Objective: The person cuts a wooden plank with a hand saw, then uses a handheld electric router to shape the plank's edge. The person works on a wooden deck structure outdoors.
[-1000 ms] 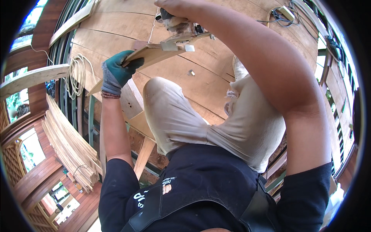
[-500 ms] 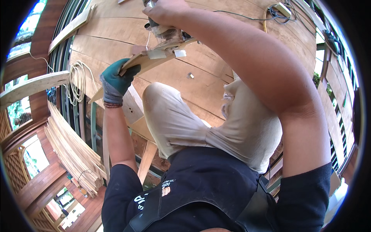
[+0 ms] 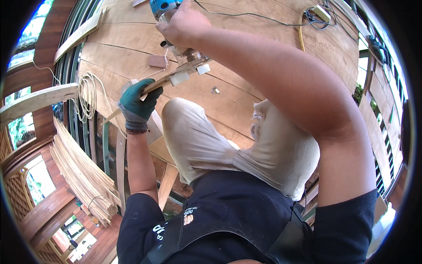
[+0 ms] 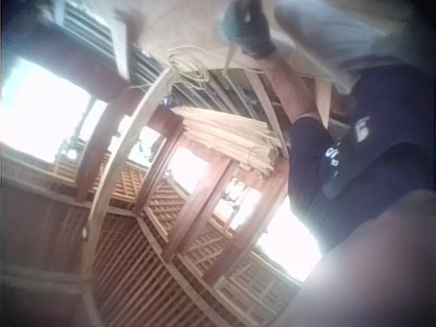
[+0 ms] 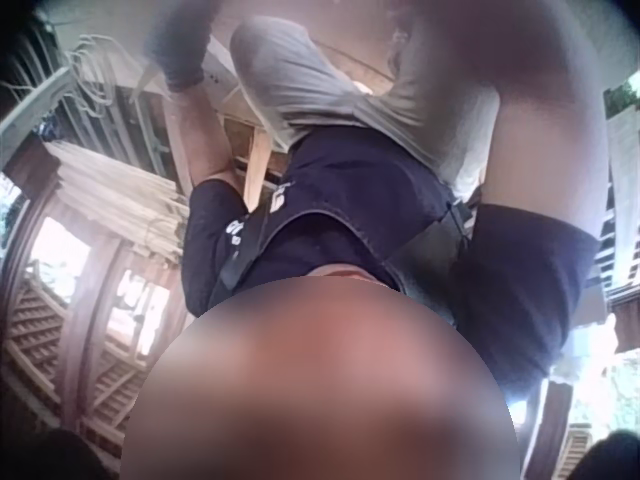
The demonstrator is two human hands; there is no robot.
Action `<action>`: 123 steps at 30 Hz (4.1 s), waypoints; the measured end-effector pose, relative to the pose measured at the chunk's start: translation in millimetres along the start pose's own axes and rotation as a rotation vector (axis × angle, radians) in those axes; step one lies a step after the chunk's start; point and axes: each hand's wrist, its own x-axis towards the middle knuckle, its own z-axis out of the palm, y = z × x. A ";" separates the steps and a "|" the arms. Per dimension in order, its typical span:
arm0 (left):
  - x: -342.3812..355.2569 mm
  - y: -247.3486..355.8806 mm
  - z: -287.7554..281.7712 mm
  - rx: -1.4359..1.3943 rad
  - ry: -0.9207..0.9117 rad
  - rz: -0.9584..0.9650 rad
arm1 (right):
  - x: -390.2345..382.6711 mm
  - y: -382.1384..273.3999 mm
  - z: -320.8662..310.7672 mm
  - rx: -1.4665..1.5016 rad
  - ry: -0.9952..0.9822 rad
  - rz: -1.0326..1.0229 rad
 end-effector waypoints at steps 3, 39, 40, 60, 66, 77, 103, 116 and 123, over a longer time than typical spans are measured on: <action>-3.9 -2.0 -0.9 0.021 -0.029 -0.052 | 0.5 5.8 3.6 0.010 0.008 0.002; -315.4 -263.1 28.8 0.130 0.297 -1.575 | 47.7 97.3 -88.6 0.128 0.246 -0.324; -313.1 -256.7 44.7 0.093 0.328 -1.498 | 39.4 100.1 -100.2 0.129 0.260 -0.306; -290.8 -280.9 -25.8 0.647 0.102 -1.464 | -30.6 116.3 -152.7 0.074 0.370 -0.315; -282.4 -256.7 -0.7 0.397 0.115 -1.442 | -34.5 122.9 -154.7 0.060 0.352 -0.255; -238.4 -250.9 33.8 0.297 -0.059 -1.334 | -24.1 126.4 -157.6 0.001 0.365 -0.365; -201.4 -424.5 -62.7 0.638 -0.046 -1.543 | -55.1 124.0 -172.1 -0.163 0.439 -0.257; -196.5 -377.3 -38.5 0.625 -0.181 -1.566 | -56.6 127.9 -164.7 -0.204 0.417 -0.083; -198.0 -249.7 44.2 0.578 -0.031 -1.495 | -55.8 105.0 -158.4 -0.201 0.366 -0.282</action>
